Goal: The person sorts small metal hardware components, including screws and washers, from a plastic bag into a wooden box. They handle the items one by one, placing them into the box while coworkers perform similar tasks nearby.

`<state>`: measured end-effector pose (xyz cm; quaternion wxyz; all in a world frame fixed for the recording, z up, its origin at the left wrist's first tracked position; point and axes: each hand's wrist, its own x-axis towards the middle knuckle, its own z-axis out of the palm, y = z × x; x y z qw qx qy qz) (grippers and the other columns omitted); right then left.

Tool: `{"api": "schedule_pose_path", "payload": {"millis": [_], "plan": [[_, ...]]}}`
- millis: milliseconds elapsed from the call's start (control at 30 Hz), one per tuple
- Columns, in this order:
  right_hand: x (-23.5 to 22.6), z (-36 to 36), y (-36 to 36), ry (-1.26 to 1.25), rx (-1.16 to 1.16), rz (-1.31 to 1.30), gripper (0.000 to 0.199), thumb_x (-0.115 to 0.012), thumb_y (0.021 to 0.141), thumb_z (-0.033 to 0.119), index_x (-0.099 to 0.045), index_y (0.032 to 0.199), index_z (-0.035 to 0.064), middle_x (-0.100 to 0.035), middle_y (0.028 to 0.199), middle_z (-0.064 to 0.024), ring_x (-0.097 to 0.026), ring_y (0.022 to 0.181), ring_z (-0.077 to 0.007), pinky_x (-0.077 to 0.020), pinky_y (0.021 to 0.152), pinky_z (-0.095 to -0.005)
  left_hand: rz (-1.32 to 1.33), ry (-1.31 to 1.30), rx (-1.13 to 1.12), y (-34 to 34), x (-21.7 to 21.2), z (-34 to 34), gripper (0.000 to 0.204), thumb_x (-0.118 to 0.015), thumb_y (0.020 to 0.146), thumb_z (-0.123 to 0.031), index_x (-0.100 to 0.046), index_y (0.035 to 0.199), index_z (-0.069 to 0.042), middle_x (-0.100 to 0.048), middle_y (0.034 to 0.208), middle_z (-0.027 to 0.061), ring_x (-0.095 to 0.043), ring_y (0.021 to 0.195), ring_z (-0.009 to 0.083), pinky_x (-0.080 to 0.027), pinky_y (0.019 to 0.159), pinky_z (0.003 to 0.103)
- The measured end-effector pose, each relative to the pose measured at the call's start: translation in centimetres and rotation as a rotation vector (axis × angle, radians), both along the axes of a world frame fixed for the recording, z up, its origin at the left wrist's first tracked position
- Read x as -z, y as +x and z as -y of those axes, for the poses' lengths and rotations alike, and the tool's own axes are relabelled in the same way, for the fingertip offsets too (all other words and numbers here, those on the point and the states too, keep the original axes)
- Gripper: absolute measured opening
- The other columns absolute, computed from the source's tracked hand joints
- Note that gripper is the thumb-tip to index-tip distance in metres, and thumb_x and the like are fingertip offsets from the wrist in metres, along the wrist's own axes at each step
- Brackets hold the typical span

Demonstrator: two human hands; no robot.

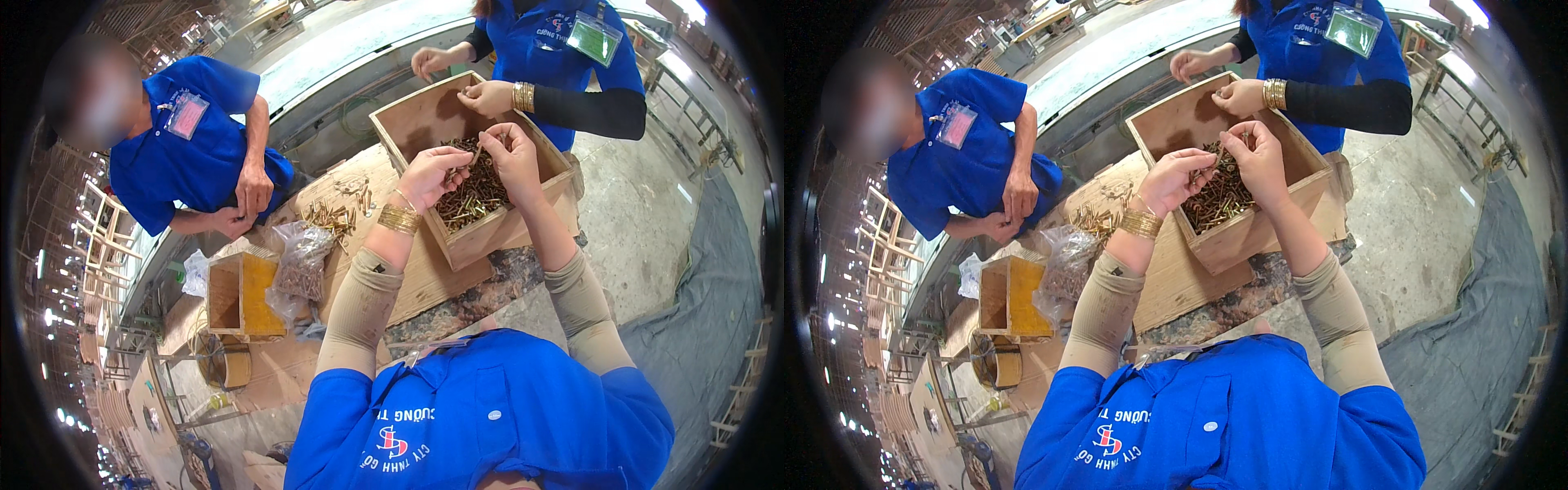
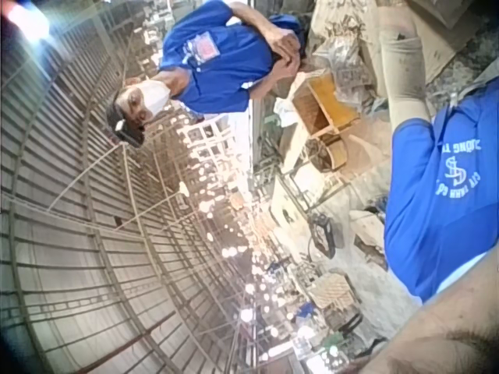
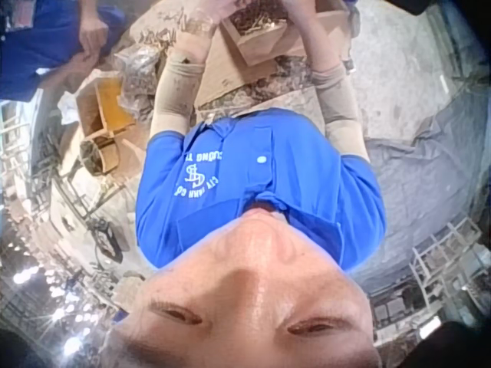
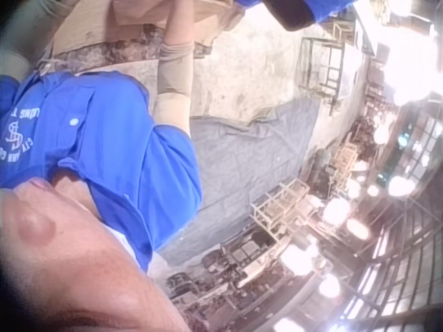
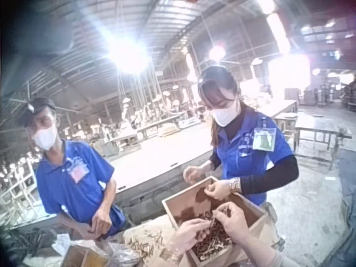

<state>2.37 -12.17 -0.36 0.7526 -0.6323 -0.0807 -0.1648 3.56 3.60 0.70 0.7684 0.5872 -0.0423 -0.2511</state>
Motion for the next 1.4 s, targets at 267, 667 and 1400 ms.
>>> {"api": "schedule_pose_path", "payload": {"millis": [267,667,1400], "plan": [[-0.8,-0.7,-0.8,-0.037,0.109,0.123,0.014,-0.061,0.079,0.013,-0.052,0.082,0.002,-0.055,0.069,-0.0003,-0.047,0.062,-0.0039,-0.0388,0.057,-0.0189,-0.047,-0.101,-0.028,-0.1,0.2,0.2,0.006,-0.055,0.081,-0.009,-0.057,0.082,-0.003,-0.059,0.072,0.0052,-0.053,0.058,0.0093,-0.042,0.048,0.018],[-1.0,-1.0,-1.2,-0.37,0.167,0.225,0.013,-0.062,0.075,0.007,-0.052,0.08,0.0011,-0.054,0.062,-0.0066,-0.049,0.054,-0.0095,-0.0406,0.051,-0.0242,-0.035,-0.179,-0.058,0.1,0.7,0.4,0.009,-0.053,0.081,-0.006,-0.057,0.087,-0.001,-0.059,0.072,0.0057,-0.053,0.057,0.0094,-0.041,0.048,0.018],[0.7,1.8,1.5,0.596,-0.198,-0.513,0.032,-0.043,0.089,0.033,-0.056,0.085,0.0045,-0.046,0.066,0.0017,-0.042,0.057,-0.0061,-0.033,0.049,-0.0215,0.071,0.218,0.08,0.0,-0.9,2.0,0.013,-0.055,0.082,-0.011,-0.059,0.09,-0.001,-0.058,0.067,0.0037,-0.051,0.054,0.0073,-0.038,0.045,0.018]]}}
